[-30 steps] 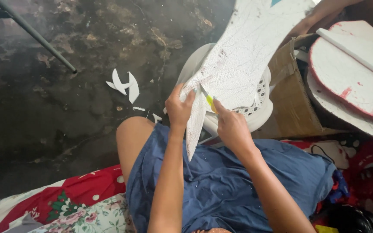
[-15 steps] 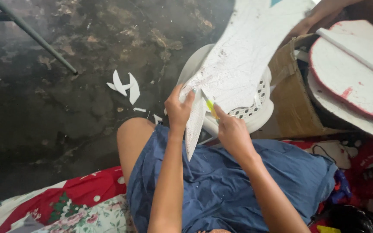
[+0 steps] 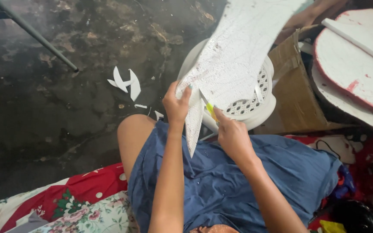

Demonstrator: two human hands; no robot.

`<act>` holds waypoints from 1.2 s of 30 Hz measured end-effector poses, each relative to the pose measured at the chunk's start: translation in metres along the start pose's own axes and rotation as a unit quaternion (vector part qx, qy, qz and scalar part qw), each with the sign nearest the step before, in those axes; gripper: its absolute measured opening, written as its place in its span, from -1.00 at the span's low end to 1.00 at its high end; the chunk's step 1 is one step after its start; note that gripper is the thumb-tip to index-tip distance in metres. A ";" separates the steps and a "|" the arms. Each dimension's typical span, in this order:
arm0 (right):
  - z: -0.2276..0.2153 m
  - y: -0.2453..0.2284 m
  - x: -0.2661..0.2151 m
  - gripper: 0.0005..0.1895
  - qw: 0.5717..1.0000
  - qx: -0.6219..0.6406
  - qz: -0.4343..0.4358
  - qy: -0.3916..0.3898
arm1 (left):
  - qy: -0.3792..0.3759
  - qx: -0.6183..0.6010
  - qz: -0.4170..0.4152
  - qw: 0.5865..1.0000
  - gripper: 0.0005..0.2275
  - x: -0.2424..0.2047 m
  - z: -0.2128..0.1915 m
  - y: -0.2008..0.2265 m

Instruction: Trimming and refining the edges of a foam board cutout using a utility knife while sitting on the floor.

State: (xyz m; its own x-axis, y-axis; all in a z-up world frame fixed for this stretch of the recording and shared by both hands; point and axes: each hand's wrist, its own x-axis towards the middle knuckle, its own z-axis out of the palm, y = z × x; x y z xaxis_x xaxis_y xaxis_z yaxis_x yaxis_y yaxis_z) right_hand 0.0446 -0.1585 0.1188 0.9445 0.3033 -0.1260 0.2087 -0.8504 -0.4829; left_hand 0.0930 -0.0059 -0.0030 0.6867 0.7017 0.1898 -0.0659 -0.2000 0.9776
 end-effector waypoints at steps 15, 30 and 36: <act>0.025 0.018 0.009 -0.50 0.997 -0.003 -0.050 0.050 | -0.009 0.016 -0.040 0.999 -0.71 0.002 -0.002 0.009; 0.069 0.053 -0.003 -0.48 0.980 -0.101 -0.108 0.133 | -0.014 0.046 -0.048 0.998 -0.73 0.009 -0.001 -0.008; 0.067 0.052 0.000 -0.49 0.975 -0.034 -0.137 0.170 | 0.027 0.090 -0.001 0.996 -0.71 0.001 0.005 0.002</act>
State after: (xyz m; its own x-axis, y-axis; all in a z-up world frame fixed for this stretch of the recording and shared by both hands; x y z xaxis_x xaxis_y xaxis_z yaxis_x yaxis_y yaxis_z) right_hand 0.0387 -0.1736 0.0354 0.8784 0.3719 0.3002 0.4696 -0.7882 -0.3977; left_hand 0.0975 -0.0088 -0.0013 0.6470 0.7365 0.1973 0.0690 -0.3142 0.9468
